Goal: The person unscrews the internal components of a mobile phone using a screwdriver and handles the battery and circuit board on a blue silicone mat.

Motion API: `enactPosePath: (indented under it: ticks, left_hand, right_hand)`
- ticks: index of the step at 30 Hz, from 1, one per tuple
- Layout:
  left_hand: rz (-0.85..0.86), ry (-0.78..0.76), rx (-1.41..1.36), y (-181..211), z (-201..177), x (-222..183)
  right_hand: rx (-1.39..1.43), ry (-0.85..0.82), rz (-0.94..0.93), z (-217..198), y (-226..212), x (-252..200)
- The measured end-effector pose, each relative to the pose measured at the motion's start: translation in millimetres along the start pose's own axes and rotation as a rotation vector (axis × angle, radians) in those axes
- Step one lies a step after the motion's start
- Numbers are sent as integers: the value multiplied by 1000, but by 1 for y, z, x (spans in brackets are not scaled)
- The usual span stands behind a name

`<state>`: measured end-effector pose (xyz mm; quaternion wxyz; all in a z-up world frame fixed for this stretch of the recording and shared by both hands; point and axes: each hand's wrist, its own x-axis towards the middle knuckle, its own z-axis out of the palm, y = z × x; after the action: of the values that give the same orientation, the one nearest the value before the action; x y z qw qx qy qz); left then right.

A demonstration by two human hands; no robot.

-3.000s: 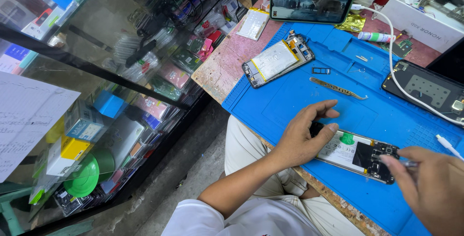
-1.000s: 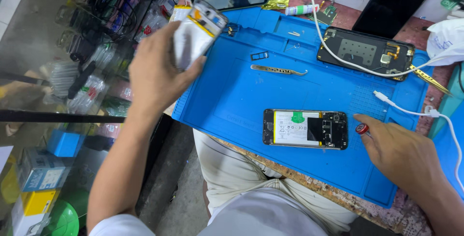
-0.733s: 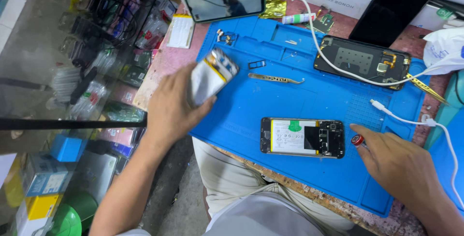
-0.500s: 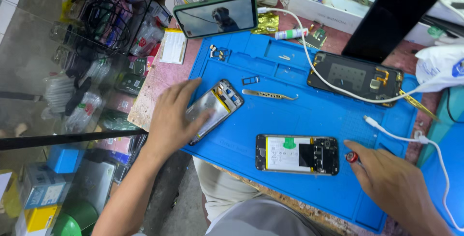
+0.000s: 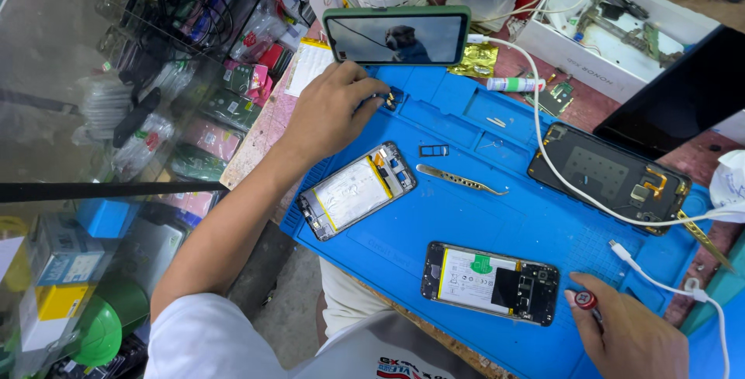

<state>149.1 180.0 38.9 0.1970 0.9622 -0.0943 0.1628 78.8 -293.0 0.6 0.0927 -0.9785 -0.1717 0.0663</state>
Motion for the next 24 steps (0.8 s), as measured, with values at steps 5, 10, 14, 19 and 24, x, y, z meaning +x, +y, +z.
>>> enactPosePath:
  ticks: [5, 10, 14, 19, 24]
  left_hand:
    - [44, -45, 30, -6, 1, 9]
    - [170, -48, 123, -7, 2, 13]
    - [207, 9, 127, -9, -1, 12]
    - [222, 94, 125, -6, -7, 1]
    - [243, 49, 172, 8, -14, -22]
  right_hand:
    - [-36, -72, 57, -1, -2, 1]
    - [-22, -140, 90, -6, -4, 3]
    - [-25, -125, 77, -9, -7, 2]
    - [-22, -108, 65, -10, -8, 3]
    - [-32, -130, 79, -10, -7, 3]
